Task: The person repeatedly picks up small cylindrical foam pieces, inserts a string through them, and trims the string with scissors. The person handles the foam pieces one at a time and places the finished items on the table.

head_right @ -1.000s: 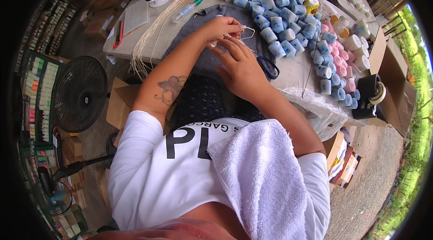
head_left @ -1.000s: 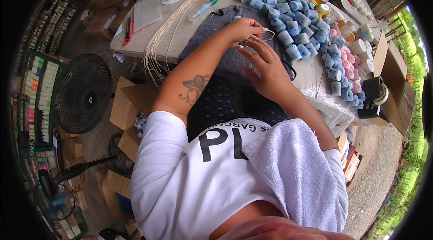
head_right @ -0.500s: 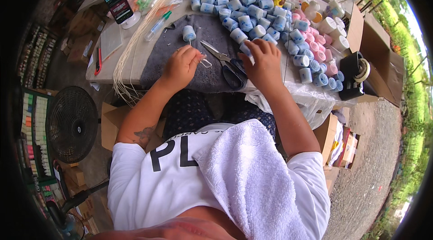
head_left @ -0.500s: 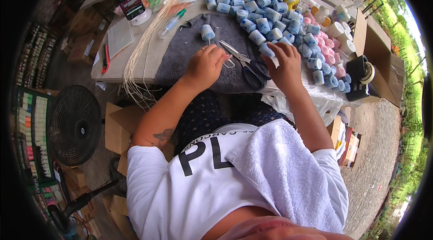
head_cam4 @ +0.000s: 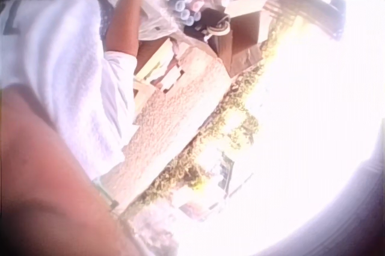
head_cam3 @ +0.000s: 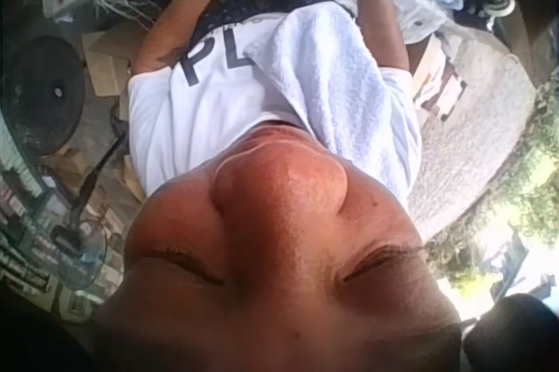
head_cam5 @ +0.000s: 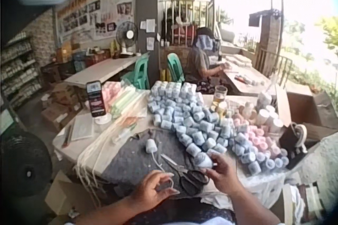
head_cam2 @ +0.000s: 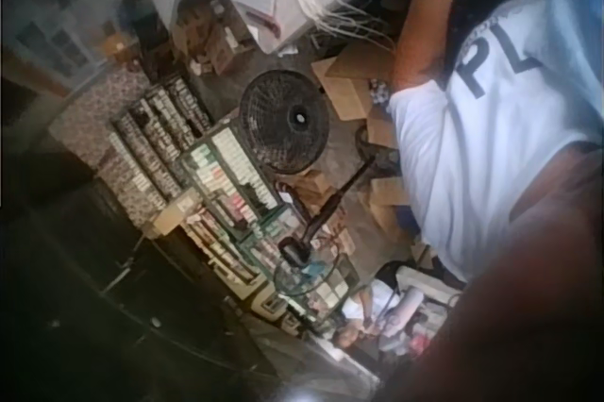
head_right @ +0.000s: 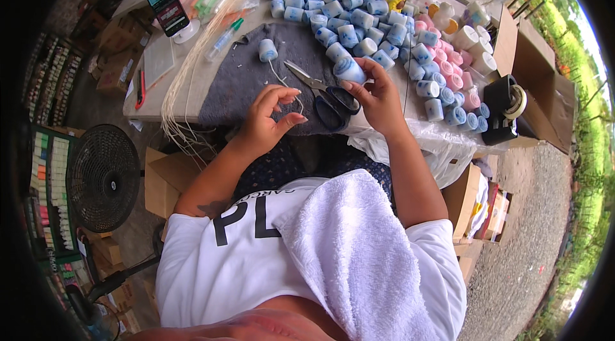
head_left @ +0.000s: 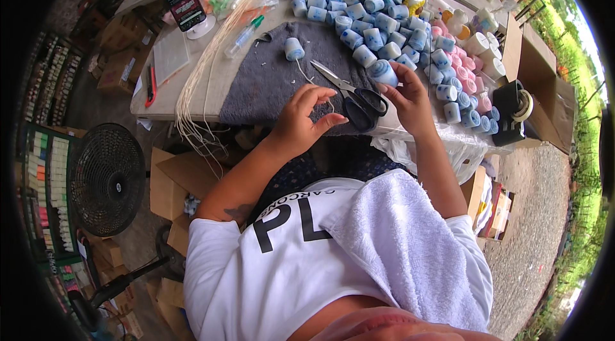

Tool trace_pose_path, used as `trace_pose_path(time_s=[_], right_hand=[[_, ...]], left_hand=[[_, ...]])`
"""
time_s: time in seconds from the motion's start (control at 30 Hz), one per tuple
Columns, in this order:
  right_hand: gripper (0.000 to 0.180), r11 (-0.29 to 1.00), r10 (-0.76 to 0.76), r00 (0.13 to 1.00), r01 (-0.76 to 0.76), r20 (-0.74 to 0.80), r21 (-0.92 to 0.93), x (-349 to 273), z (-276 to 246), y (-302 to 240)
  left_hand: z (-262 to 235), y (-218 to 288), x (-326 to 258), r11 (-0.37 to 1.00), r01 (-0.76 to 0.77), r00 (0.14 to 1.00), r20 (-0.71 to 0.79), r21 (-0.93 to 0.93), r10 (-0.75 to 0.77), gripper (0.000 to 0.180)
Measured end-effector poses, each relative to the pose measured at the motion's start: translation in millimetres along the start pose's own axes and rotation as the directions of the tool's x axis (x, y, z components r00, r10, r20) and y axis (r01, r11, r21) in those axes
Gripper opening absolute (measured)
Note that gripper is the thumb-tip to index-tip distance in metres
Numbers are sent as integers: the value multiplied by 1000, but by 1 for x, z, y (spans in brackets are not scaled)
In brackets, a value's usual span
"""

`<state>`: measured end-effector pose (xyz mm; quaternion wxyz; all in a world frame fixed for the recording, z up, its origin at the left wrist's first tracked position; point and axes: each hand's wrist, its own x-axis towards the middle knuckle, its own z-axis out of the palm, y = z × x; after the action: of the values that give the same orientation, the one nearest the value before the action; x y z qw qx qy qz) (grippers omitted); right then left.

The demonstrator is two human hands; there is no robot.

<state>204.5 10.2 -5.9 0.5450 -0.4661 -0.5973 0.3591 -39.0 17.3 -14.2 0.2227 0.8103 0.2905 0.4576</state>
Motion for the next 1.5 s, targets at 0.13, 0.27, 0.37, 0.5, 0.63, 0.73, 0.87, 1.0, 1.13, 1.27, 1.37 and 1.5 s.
trace_pose_path(time_s=[0.13,0.27,0.37,0.5,0.63,0.73,0.87,1.0,1.13,1.27,1.37,1.5], right_hand=[[42,886,-14,983,-74,186,458,-23,33,-15],[43,908,-110,971,10,214,418,-28,51,-14],[47,969,-229,956,205,185,137,-24,56,-21],[50,812,-291,901,411,322,-414,-19,51,-13],[39,590,-237,815,553,528,-589,-24,54,-4],[28,575,-274,784,598,557,-559,-19,57,0],[14,843,-277,880,415,386,-341,-8,61,-3],[12,901,-303,918,364,255,-237,-2,49,-22],[15,897,-248,923,333,294,-289,1,47,-19],[16,827,-330,904,415,271,-378,0,58,-16],[20,725,-406,858,511,313,-462,3,63,-21],[23,572,-490,786,617,378,-541,7,67,-26]], left_hand=[[9,18,13,987,30,999,-24,-160,-35,61],[11,18,11,986,-33,995,-100,-166,16,60],[2,7,4,967,11,989,-142,-254,-49,52],[-27,-12,-3,904,201,932,-211,-378,-295,40],[-44,-32,-19,938,324,935,-107,-127,-338,41],[-36,-36,-22,962,264,955,-125,-66,-270,43],[-25,-46,-20,978,206,973,-114,39,-201,45],[-23,-47,-18,977,198,976,-109,83,-189,46],[-26,-41,-18,965,249,967,-74,78,-244,46],[-29,-31,-14,982,169,985,-51,85,-165,48],[-32,-23,-13,988,115,993,-34,103,-112,50],[-37,-17,-12,990,82,997,-21,112,-80,52]])
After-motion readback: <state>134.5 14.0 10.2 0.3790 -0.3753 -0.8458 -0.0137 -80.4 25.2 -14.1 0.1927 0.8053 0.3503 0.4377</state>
